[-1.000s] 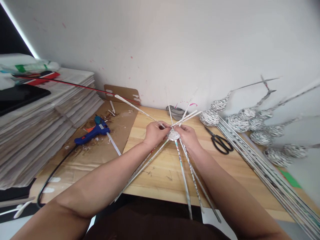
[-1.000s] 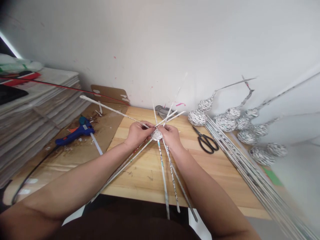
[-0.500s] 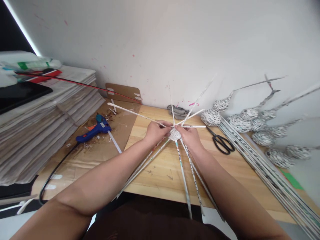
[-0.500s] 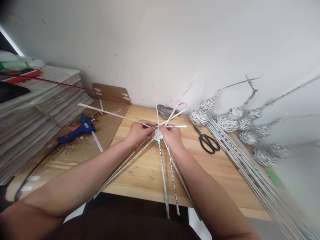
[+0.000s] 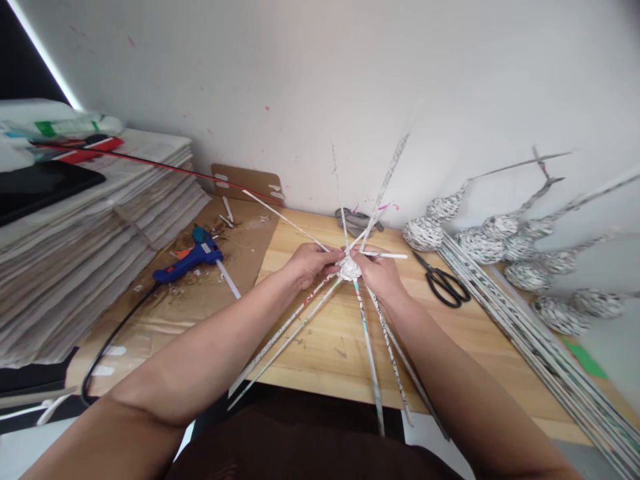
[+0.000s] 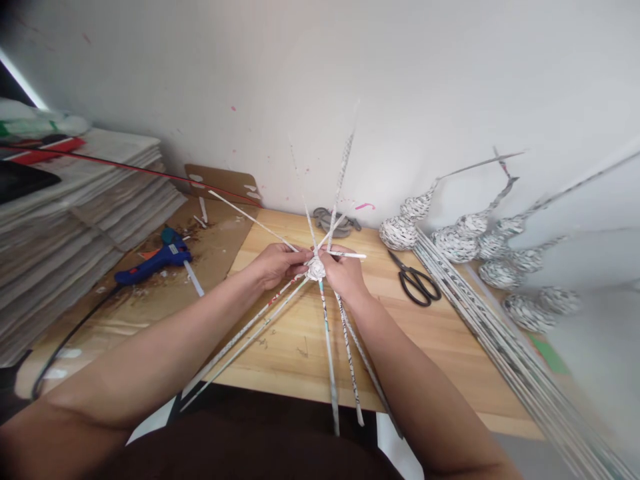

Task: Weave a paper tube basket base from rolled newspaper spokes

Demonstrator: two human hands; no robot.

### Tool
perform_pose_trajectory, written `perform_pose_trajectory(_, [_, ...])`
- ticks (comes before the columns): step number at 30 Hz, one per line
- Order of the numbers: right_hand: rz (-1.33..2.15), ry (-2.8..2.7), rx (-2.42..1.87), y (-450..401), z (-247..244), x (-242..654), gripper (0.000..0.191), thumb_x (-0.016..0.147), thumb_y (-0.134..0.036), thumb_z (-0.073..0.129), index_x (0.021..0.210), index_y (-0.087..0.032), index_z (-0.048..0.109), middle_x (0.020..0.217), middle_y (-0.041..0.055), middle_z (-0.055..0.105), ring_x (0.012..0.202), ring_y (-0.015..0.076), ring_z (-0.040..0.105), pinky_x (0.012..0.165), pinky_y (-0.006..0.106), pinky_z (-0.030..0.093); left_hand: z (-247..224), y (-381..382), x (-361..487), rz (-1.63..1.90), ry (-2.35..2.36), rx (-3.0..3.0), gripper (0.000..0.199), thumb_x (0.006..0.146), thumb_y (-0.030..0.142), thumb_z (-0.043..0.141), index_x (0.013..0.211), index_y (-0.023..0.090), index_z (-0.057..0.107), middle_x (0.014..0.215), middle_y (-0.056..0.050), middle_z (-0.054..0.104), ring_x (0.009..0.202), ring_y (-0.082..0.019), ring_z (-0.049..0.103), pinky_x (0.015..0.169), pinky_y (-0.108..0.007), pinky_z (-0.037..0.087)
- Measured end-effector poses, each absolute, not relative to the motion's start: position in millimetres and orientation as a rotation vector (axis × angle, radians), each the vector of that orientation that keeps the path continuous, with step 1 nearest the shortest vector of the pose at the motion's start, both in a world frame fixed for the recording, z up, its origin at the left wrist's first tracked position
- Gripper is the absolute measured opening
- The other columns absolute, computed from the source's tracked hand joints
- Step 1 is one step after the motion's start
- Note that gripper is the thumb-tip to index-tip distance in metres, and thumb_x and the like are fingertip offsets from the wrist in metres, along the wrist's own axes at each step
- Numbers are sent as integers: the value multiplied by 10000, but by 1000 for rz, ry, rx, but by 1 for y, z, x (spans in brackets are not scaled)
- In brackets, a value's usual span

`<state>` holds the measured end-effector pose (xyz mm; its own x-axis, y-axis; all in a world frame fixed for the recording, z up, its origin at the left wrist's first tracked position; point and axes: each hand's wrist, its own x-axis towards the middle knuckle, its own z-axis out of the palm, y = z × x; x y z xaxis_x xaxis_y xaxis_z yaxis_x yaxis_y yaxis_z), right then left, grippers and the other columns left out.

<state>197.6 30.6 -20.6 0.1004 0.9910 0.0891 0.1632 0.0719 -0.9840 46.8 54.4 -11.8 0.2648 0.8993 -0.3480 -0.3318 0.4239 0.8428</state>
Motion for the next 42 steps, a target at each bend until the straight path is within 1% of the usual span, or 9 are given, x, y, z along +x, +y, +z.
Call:
perform_pose_trajectory(4, [1008,-1301,-1290,29,-16,197,258,728,-404,705,842,-178,752,811,65,751,717,221,668,635,310,495,-10,53,47,946,953,771,124,616,54,807,604,80,686,596,-24,651,535,-86,607,508,-159,511])
perform_pose_trajectory(8, [987,-1327,-1281,30,-16,200,245,724,-388,722,864,-192,761,866,69,760,756,224,679,678,325,509,-13,52,46,945,922,808,142,601,113,840,660,84,715,641,-41,675,582,-108,635,533,-180,526])
perform_pose_trajectory(12, [960,-1380,-1286,30,-15,202,232,726,-394,718,842,-195,746,822,54,750,735,211,667,676,321,504,-16,53,46,932,928,809,180,583,134,860,706,88,737,662,-54,692,584,-112,637,510,-177,509])
perform_pose_trajectory(20, [1119,-1238,-1247,30,-11,200,188,668,-324,746,767,-169,707,683,31,705,607,177,622,571,285,470,-15,53,48,1015,970,789,166,597,88,842,629,95,679,597,-19,651,538,-91,606,526,-192,507])
perform_pose_trajectory(26, [1028,-1296,-1300,32,-20,203,300,674,-447,767,706,-177,638,611,10,663,540,157,575,523,275,421,-13,53,47,974,976,803,152,617,120,838,704,89,718,640,-35,679,561,-97,621,512,-180,489])
perform_pose_trajectory(29, [1018,-1304,-1310,32,-19,203,336,649,-468,785,690,-182,612,593,3,648,521,150,557,503,269,397,-11,52,47,977,982,813,156,614,124,840,674,90,700,598,-21,657,520,-82,593,480,-164,463])
perform_pose_trajectory(34, [1045,-1151,-1295,31,-12,194,386,581,-495,813,668,-195,587,566,-2,621,509,151,546,505,287,421,-8,49,49,964,979,838,185,654,141,821,621,99,644,563,-9,620,486,-74,565,454,-158,451])
perform_pose_trajectory(38, [985,-1193,-1122,27,-10,189,343,608,-439,819,715,-212,586,667,-20,632,610,146,575,614,296,482,-9,50,51,951,1041,806,213,680,112,793,591,107,599,571,-12,607,499,-91,582,461,-177,488])
perform_pose_trajectory(42, [771,-1333,-1120,21,-5,190,235,727,-423,749,768,-206,666,891,44,678,789,182,622,672,300,492,-13,52,52,994,1041,789,209,691,96,774,597,110,588,589,-15,610,538,-105,608,487,-192,525])
